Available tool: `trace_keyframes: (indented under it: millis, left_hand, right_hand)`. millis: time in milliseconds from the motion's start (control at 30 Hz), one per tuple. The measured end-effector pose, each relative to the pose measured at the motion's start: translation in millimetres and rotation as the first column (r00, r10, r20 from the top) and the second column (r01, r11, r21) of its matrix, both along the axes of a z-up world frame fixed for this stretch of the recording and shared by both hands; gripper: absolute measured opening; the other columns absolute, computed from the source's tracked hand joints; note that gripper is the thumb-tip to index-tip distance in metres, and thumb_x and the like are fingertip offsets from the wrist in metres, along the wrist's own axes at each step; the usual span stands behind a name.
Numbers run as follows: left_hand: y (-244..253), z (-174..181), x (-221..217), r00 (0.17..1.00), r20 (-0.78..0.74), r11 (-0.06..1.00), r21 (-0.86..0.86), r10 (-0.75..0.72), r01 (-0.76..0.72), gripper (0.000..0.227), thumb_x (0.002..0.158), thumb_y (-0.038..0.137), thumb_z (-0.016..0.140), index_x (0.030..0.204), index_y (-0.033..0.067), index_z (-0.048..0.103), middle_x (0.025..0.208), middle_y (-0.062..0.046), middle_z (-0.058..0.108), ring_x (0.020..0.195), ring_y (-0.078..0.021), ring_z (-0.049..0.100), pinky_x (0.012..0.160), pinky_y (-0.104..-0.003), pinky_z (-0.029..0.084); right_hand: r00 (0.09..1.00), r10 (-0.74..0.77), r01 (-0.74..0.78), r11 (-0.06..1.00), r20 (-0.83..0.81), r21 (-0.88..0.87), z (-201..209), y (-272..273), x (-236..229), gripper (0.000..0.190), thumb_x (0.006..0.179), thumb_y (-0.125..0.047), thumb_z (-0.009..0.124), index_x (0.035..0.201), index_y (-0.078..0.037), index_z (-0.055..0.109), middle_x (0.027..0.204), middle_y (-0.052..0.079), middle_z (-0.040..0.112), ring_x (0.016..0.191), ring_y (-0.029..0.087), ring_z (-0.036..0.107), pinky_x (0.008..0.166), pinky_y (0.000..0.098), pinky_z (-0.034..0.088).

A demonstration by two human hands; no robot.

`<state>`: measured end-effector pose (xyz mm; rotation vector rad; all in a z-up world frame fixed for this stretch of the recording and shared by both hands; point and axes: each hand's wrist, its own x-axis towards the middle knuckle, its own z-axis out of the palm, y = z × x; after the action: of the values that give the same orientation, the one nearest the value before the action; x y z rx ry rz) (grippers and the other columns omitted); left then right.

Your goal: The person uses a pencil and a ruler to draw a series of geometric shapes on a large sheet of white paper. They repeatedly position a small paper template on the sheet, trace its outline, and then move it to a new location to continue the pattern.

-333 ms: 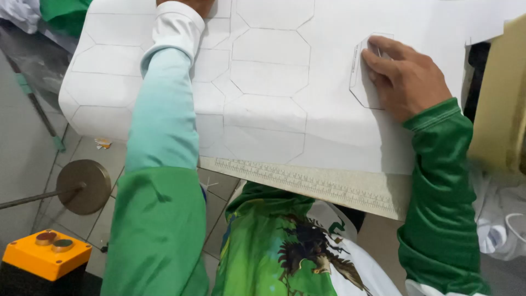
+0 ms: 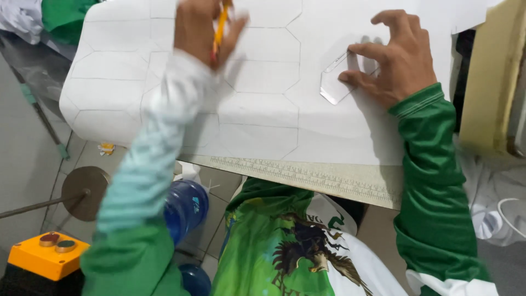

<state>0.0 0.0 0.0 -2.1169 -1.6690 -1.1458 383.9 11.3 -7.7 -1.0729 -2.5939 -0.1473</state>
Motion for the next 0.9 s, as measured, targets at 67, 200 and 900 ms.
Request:
trace_keyframes:
  millis: [67, 200, 900]
  left_hand:
    - [-53, 15, 19, 0.924, 0.141, 0.915, -0.146, -0.357, 0.376, 0.039, 0.092, 0.015, 0.084, 0.127, 0.0016, 0.070, 0.099, -0.014, 0.071, 0.081, -0.0261, 0.066, 0.073, -0.039, 0.055]
    - [-115, -3, 45, 0.921, 0.208, 0.898, -0.232, -0.329, 0.373, 0.051, 0.097, 0.026, 0.078, 0.136, 0.0019, 0.059, 0.108, -0.021, 0.068, 0.092, -0.0310, 0.068, 0.083, -0.044, 0.063]
    - [-123, -29, 23, 0.914, 0.129, 0.898, -0.179, -0.384, 0.403, 0.058, 0.099, 0.026, 0.083, 0.145, 0.0060, 0.054, 0.122, -0.020, 0.063, 0.107, -0.0344, 0.066, 0.094, -0.047, 0.056]
  right_hand:
    - [0.997, 0.039, -0.039, 0.999, -0.059, -0.006, 3, -2, -3, 0.052, 0.087, -0.054, 0.091, 0.113, -0.010, 0.084, 0.145, 0.020, 0.053, 0.121, 0.039, 0.053, 0.087, 0.0515, 0.048]
    - [0.999, -0.029, 0.034, 0.979, 0.026, -0.200, 14, -10, -16, 0.058, 0.095, -0.057, 0.078, 0.114, -0.003, 0.077, 0.142, 0.020, 0.065, 0.104, 0.042, 0.067, 0.076, 0.0563, 0.057]
    - [0.973, -0.218, 0.209, 0.971, -0.072, -0.113, 0, -148, -51, 0.076, 0.090, -0.075, 0.068, 0.130, -0.010, 0.069, 0.093, 0.009, 0.053, 0.084, 0.027, 0.051, 0.078, 0.0434, 0.036]
